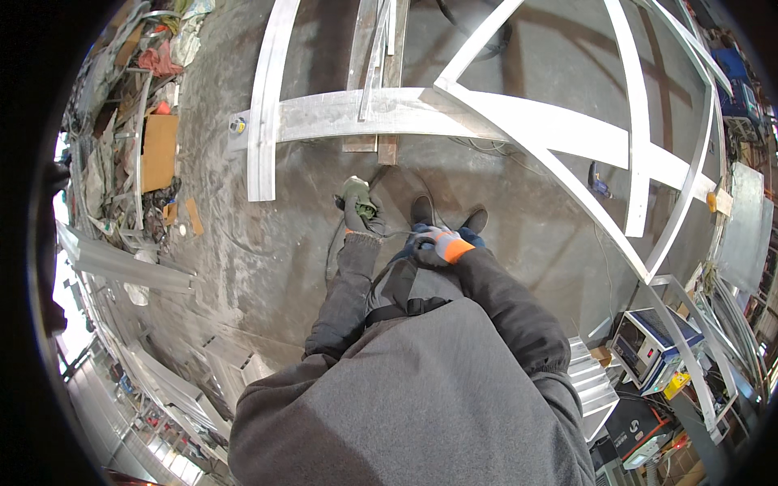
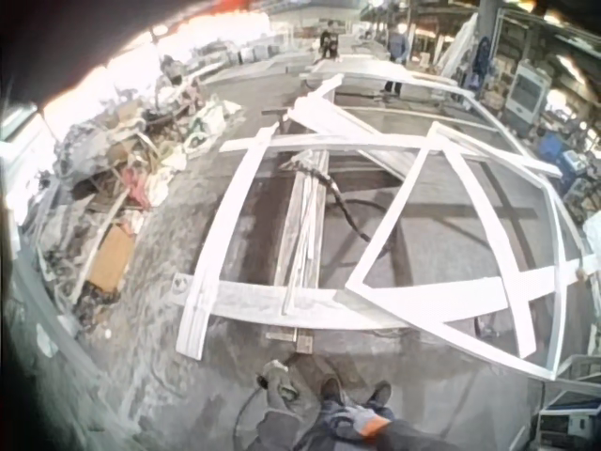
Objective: The person uses an angle grinder to smooth the edges and joints of a large white metal frame. They reposition the frame multiple times to access different sections and continue grinding along seams and corners.
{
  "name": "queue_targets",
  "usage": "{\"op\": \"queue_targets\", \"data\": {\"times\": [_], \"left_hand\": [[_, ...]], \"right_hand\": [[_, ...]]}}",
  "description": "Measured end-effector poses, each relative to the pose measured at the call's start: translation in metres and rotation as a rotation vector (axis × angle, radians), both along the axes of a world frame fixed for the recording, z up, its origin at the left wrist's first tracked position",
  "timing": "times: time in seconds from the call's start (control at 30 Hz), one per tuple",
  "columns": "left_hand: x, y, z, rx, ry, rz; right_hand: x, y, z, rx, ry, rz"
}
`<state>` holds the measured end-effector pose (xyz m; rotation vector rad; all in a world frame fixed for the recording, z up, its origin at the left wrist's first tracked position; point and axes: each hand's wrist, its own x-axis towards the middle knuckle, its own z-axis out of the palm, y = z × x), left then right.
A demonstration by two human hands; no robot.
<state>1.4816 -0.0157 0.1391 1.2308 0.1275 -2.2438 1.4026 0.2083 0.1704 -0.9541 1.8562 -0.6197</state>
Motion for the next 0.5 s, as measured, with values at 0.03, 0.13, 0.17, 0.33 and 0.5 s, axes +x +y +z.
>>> {"op": "queue_targets", "data": {"times": [0.03, 0.13, 0.17, 0.33, 0.5], "left_hand": [[0.001, -0.004, 0.003, 0.017, -0.001, 0.023], [0.004, -0.012, 0.012, 0.085, 0.054, 0.066], [0.005, -0.012, 0.014, 0.094, 0.047, 0.069], [0.006, -0.005, 0.021, -0.038, 0.126, -0.028], [0.006, -0.004, 0.017, 0.010, 0.226, -0.008]], "right_hand": [[-0.003, 0.006, -0.008, 0.016, -0.184, -0.004], [-0.003, 0.020, -0.020, 0.110, -0.120, -0.240], [-0.003, 0.020, -0.019, -0.039, -0.082, -0.266], [0.008, -0.033, -0.008, -0.163, -0.013, -0.044], [0.020, -0.051, -0.027, -0.019, 0.103, 0.066]]}}
